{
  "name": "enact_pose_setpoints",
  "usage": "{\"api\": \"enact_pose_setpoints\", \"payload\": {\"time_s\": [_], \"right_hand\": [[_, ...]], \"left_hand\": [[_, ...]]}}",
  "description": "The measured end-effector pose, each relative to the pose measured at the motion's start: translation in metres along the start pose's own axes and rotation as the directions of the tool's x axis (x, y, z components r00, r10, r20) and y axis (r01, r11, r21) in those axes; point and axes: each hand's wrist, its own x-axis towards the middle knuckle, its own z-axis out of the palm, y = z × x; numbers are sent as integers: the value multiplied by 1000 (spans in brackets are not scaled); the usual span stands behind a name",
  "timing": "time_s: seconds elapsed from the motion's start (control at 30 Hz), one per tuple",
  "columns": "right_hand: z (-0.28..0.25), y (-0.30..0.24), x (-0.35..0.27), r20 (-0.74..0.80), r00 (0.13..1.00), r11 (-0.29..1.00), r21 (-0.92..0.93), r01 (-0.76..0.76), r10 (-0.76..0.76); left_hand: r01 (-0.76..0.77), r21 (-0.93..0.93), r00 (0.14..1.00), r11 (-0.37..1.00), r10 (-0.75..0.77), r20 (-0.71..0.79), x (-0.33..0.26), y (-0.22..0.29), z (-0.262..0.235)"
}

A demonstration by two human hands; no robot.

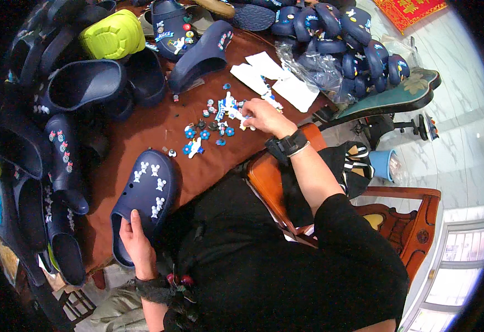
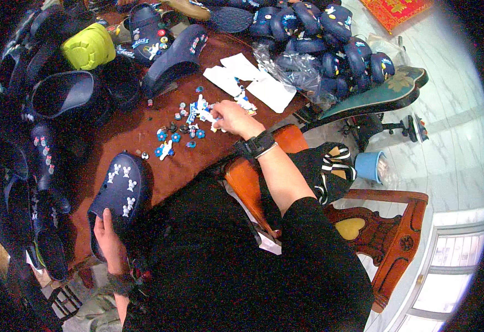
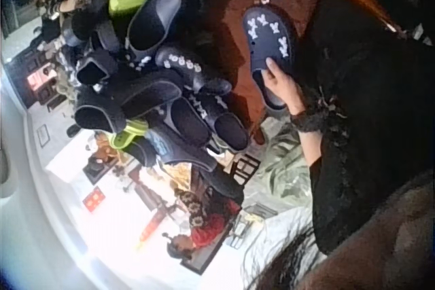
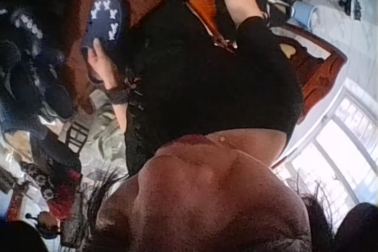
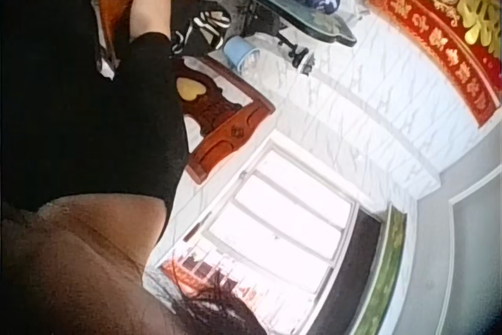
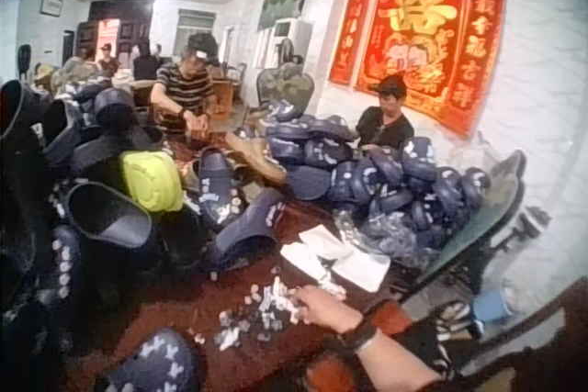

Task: Decorating navy blue clogs with small white and blue charms.

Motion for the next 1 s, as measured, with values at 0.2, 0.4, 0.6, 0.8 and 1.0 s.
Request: {"api": "enact_pose_setpoints", "payload": {"time_s": [0.2,0.4,0.6,0.8,1.0], "right_hand": [[0,-5,-1,-77,995,987,-141,-77,67],[20,-39,17,56,949,949,-40,313,-311],[23,-46,28,140,938,948,10,319,-317],[23,-36,24,90,970,972,-35,231,-227],[28,-33,16,24,983,977,-104,185,-183]], "left_hand": [[1,-62,1000,998,0,13,1,-4,-3],[32,6,999,999,-32,-23,0,-1,-2],[3,9,1000,1000,-3,-26,-1,-2,-1],[-25,-4,1000,1000,25,5,1,-4,-3],[-34,-65,999,997,35,12,3,-8,-3]]}}
